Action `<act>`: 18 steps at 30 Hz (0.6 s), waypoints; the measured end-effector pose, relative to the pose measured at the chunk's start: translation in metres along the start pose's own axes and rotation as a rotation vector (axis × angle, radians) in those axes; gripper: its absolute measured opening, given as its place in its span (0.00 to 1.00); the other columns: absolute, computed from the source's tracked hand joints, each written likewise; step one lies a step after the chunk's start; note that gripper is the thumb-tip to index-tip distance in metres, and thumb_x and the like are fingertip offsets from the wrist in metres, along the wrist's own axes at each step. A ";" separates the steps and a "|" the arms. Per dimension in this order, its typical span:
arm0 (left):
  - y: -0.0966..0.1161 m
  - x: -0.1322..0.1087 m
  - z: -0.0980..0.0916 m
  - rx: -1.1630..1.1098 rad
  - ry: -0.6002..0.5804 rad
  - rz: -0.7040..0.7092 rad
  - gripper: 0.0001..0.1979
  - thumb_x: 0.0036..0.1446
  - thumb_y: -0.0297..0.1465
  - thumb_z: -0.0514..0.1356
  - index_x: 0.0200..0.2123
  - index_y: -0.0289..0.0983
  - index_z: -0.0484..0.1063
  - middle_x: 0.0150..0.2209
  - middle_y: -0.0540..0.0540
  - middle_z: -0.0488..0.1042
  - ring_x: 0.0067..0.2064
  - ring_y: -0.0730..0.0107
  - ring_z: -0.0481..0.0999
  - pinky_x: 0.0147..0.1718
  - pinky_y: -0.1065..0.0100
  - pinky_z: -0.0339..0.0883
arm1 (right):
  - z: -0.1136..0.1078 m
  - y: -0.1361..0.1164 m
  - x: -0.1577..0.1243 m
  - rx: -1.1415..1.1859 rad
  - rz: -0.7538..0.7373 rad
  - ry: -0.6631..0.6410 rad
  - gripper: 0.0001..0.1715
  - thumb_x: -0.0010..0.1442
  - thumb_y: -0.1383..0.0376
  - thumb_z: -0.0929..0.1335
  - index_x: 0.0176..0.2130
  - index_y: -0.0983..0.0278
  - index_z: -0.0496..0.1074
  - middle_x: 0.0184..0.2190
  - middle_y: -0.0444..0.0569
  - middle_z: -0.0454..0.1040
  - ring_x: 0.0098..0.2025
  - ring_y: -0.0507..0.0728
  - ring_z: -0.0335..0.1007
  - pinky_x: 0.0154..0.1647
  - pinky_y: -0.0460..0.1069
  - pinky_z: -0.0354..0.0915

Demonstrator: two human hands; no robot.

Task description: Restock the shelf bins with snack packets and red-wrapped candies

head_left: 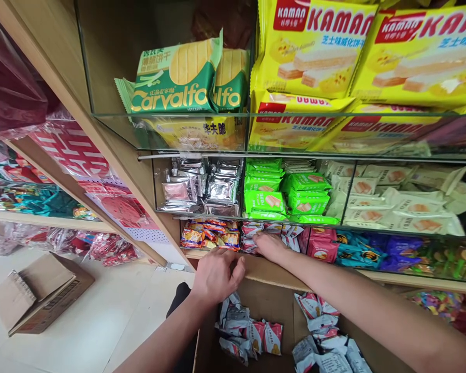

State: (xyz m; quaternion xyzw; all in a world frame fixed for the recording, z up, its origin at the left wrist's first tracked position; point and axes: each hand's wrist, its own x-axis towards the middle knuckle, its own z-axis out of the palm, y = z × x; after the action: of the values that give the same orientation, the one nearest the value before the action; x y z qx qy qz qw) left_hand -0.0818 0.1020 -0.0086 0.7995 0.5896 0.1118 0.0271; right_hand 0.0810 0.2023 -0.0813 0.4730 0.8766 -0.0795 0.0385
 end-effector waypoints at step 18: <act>0.001 -0.001 -0.002 -0.035 0.018 0.010 0.15 0.56 0.35 0.45 0.27 0.38 0.68 0.28 0.47 0.72 0.32 0.68 0.69 0.31 0.68 0.55 | 0.006 -0.003 -0.001 0.014 -0.089 0.161 0.14 0.56 0.61 0.61 0.39 0.67 0.67 0.38 0.54 0.67 0.42 0.58 0.63 0.41 0.49 0.60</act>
State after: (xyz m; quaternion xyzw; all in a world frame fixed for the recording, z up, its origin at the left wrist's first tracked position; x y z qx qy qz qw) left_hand -0.0816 0.1008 -0.0069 0.8009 0.5836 0.1294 0.0353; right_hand 0.0792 0.1984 -0.0864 0.4389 0.8964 -0.0488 -0.0391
